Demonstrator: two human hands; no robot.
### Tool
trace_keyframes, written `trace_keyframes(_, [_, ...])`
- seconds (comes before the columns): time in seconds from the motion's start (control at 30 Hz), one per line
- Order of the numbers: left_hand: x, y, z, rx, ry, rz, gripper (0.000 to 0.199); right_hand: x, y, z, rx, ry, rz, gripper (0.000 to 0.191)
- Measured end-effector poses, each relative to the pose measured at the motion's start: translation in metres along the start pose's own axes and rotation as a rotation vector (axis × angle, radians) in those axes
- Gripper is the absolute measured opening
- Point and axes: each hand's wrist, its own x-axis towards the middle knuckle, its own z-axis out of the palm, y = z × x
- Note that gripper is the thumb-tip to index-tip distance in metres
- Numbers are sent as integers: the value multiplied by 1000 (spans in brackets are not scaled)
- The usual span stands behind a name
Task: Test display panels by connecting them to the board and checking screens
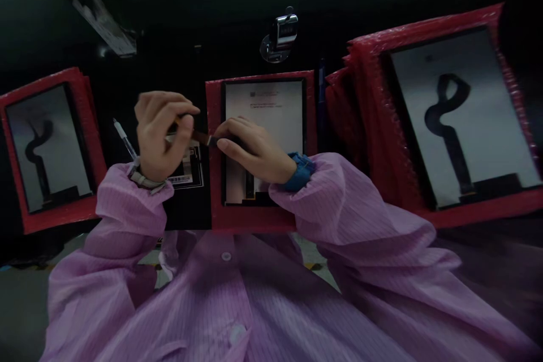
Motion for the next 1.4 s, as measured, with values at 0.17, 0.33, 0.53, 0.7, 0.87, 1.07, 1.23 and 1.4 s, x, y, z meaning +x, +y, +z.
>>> trace_keyframes(0.17, [-32,26,-23,-58,286,-357,21,2,0,-2,152,33,74,35])
trace_keyframes(0.33, [-88,55,-26,345,-193,-294,24,4,2,-2,292,61,167,40])
trace_keyframes(0.53, [-102,61,-16,651,-452,-140,39,7,4,1,326,102,158,37])
trace_keyframes(0.7, [-100,60,-17,667,-504,-163,42,8,4,0,284,129,176,43])
trace_keyframes(0.87, [-98,59,-18,708,-520,-88,43,14,3,-1,184,123,157,47])
trace_keyframes(1.07, [-99,61,-18,566,-424,-126,40,-14,-5,-13,-211,252,212,22])
trace_keyframes(1.23, [-102,93,-9,220,-374,-109,44,-86,-21,-7,-510,427,490,33])
trace_keyframes(1.4, [-107,116,5,234,-448,-194,56,-116,-29,18,-577,567,575,48])
